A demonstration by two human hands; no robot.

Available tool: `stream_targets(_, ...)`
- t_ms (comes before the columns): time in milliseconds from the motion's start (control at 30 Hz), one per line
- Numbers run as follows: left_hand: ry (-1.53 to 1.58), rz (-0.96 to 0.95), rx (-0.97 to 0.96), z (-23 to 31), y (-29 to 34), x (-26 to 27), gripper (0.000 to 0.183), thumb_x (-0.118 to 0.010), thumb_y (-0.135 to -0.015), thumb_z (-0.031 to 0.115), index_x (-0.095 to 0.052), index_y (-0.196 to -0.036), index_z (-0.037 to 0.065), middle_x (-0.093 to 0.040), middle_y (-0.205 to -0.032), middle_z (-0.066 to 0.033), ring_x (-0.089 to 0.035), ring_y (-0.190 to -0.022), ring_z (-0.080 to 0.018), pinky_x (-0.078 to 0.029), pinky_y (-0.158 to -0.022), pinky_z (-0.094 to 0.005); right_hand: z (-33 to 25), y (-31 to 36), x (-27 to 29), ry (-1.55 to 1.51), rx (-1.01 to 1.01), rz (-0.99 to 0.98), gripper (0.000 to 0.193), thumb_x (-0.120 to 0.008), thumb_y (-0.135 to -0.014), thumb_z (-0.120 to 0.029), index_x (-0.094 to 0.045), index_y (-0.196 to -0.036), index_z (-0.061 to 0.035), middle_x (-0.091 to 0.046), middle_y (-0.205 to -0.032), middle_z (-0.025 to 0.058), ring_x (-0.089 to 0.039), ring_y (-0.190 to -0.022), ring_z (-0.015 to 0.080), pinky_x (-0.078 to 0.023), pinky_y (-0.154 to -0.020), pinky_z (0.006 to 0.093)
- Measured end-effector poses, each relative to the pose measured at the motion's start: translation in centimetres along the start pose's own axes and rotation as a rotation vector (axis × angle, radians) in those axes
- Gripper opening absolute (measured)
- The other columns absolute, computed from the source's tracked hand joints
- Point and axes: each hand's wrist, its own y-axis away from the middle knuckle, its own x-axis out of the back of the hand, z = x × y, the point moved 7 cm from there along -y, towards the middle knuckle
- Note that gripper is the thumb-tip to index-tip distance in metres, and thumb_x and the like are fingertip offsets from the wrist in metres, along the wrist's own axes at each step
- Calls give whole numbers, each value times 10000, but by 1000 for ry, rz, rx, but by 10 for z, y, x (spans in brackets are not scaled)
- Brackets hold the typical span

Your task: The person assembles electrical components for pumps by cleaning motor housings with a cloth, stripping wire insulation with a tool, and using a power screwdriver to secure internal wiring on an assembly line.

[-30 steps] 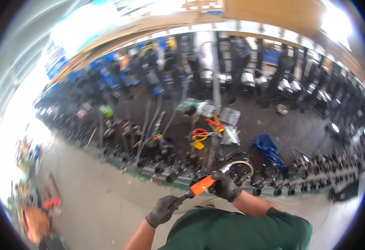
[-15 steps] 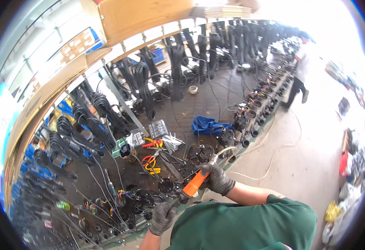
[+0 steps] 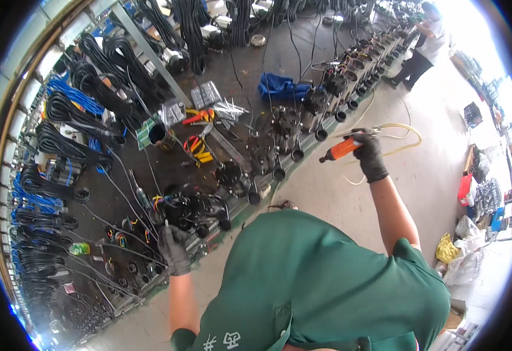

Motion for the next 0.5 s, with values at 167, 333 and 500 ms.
stream_targets(167,411,104,82,-37,26,-27,343,-535,-1026,327,-572,-840,41,-503,-682,-30,-539,-652,-170,-477,-656,-333,136,-14,-22,207,-203,-37,206,-746,-825,-174,-681,-984,-60,-670,-778,23,-554,-564,105,-432,-492,245)
stream_targets(333,343,163,43,-36,45,0,291,-572,-1004,311,-590,-859,59,-532,-724,-36,-525,-672,-167,-477,-644,-342,232,-66,-20,280,-248,-76,218,-732,-839,-204,-679,-1001,-68,-624,-773,13,-578,-637,133,-472,-549,293)
stream_targets(500,309,258,18,-27,74,23,266,-569,-1009,311,-593,-899,70,-506,-740,-7,-490,-697,-135,-463,-641,-334,302,-105,-21,458,-410,-193,178,-721,-771,-178,-689,-940,-135,-660,-863,44,-641,-803,227,-520,-674,368)
